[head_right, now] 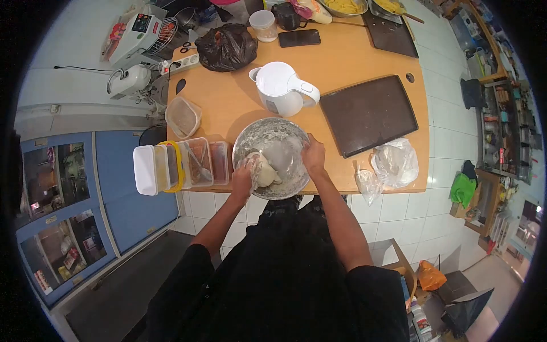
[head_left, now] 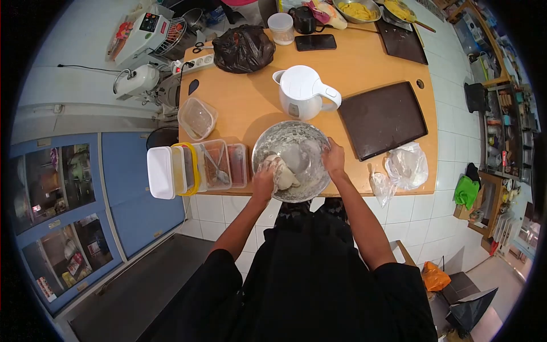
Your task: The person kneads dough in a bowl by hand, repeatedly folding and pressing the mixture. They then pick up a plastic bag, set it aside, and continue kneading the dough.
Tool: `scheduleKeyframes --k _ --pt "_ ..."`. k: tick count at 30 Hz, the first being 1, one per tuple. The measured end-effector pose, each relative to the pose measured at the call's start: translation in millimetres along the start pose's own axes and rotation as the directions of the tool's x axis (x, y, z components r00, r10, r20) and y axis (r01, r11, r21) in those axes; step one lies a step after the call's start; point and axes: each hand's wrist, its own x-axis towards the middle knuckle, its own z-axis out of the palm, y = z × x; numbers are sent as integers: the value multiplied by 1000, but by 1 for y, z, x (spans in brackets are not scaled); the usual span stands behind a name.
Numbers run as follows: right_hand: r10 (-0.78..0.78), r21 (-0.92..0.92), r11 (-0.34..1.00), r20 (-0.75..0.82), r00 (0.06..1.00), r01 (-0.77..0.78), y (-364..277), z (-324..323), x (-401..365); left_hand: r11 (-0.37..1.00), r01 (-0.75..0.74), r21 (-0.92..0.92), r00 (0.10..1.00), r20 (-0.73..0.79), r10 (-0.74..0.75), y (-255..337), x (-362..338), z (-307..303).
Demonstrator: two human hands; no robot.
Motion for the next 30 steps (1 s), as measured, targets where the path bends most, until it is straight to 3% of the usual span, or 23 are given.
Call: scheduleKeyframes --k 1,2,4,5,8,9,13,16,19,22,25,28,30 --pt "-20 -10 1000 3 1000 20 4 -3 1 1000 0 27 1000 16 0 4 0 0" --pt "-44 -7 999 30 999 45 7 -7 5 965 -142 220 990 10 143 4 2 3" --pt "-93 3 996 85 992 93 10 -12 15 731 -375 570 911 80 405 2 8 12" --pt "-101 -17 995 90 991 103 10 -10 19 779 -416 470 877 -22 481 4 12 21" --pt "-92 -72 992 102 991 100 4 -15 20 941 -239 241 964 179 199 9 29 47" --pt "-78 -81 993 103 992 87 -1 -16 21 942 -240 235 971 59 233 -4 33 76" --pt "-68 -48 996 96 993 73 -2 -14 21 934 -130 334 989 -22 145 22 52 98" --pt "-101 -6 995 57 993 101 0 -13 20 945 -224 239 953 -148 263 12 70 123" --pt "-120 -39 992 35 992 121 5 -9 20 962 -190 195 975 154 161 26 108 123" --pt "-100 -24 995 31 995 101 3 -9 22 943 -95 318 994 76 74 36 125 130" --pt "-64 -33 997 37 997 66 1 -9 17 975 165 147 983 -105 -151 33 126 147" --pt "-36 -62 997 27 999 37 -4 -8 17 975 52 216 958 266 -110 36 118 129" --pt "-18 -89 996 33 999 21 -6 -10 16 984 -170 48 975 155 161 12 97 148"
